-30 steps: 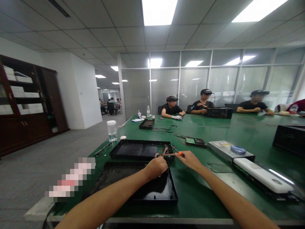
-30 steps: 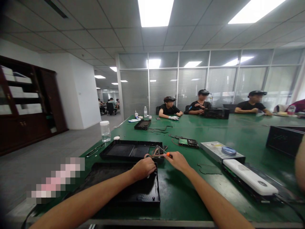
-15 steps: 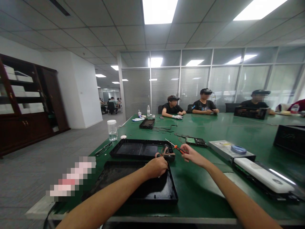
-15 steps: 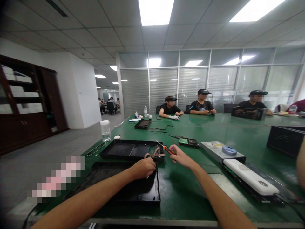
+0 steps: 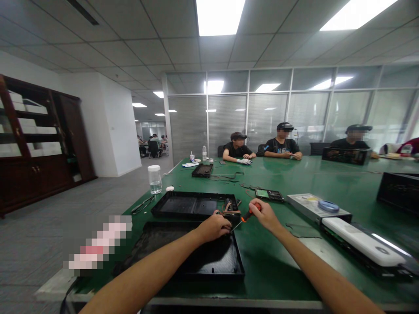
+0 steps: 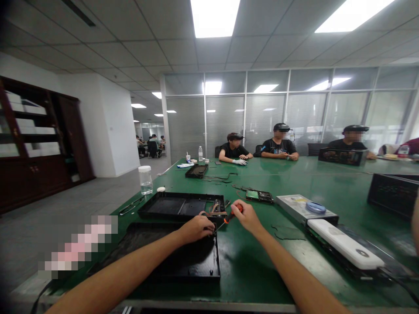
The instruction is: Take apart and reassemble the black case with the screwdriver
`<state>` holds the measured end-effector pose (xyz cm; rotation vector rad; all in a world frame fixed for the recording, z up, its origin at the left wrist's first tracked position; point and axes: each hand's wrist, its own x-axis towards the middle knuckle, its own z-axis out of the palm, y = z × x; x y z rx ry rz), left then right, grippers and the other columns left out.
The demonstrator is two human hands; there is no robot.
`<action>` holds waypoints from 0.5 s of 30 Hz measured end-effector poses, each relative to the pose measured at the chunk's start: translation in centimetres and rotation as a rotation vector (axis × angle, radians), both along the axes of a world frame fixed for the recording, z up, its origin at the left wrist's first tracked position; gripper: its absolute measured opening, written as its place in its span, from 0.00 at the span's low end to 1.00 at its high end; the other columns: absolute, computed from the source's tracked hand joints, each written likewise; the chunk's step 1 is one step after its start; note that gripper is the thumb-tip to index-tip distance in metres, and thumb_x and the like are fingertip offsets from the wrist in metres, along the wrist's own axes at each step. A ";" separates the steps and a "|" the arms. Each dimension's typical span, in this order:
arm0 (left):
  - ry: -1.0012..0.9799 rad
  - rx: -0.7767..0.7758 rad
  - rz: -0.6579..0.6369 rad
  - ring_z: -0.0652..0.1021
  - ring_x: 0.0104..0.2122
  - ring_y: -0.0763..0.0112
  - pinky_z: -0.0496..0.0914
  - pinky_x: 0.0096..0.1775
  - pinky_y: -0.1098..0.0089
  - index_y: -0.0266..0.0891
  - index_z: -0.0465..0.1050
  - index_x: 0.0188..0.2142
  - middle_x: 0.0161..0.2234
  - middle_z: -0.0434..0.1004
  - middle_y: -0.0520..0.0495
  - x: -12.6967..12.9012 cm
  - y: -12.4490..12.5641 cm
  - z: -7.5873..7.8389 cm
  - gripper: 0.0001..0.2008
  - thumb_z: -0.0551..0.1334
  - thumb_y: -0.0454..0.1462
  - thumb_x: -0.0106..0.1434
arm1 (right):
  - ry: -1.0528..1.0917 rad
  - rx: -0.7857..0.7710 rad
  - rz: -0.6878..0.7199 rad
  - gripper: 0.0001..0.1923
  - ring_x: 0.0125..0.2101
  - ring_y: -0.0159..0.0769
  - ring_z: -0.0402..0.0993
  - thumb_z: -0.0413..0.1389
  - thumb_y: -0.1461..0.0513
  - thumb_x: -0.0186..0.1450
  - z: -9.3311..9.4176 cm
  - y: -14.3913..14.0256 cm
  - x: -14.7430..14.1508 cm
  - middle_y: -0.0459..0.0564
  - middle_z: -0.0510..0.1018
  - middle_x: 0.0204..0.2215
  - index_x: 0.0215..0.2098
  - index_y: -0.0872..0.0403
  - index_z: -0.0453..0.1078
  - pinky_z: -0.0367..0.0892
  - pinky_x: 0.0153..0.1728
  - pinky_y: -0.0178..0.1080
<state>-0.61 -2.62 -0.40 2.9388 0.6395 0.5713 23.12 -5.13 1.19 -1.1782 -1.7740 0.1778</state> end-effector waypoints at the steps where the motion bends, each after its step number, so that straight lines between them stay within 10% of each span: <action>1: 0.010 0.002 0.002 0.72 0.37 0.72 0.51 0.52 0.64 0.40 0.72 0.34 0.34 0.76 0.52 0.0 0.0 0.0 0.05 0.59 0.36 0.58 | -0.025 0.015 -0.014 0.15 0.23 0.31 0.60 0.45 0.52 0.60 0.1 -0.2 0.0 0.45 0.66 0.20 0.26 0.55 0.62 0.58 0.25 0.33; 15: -0.014 -0.002 0.018 0.73 0.37 0.70 0.50 0.52 0.62 0.40 0.73 0.34 0.33 0.76 0.51 0.2 0.0 0.2 0.05 0.60 0.36 0.57 | -0.165 0.058 -0.022 0.15 0.23 0.32 0.63 0.44 0.53 0.61 0.9 -0.8 0.1 0.46 0.68 0.21 0.28 0.54 0.63 0.59 0.27 0.33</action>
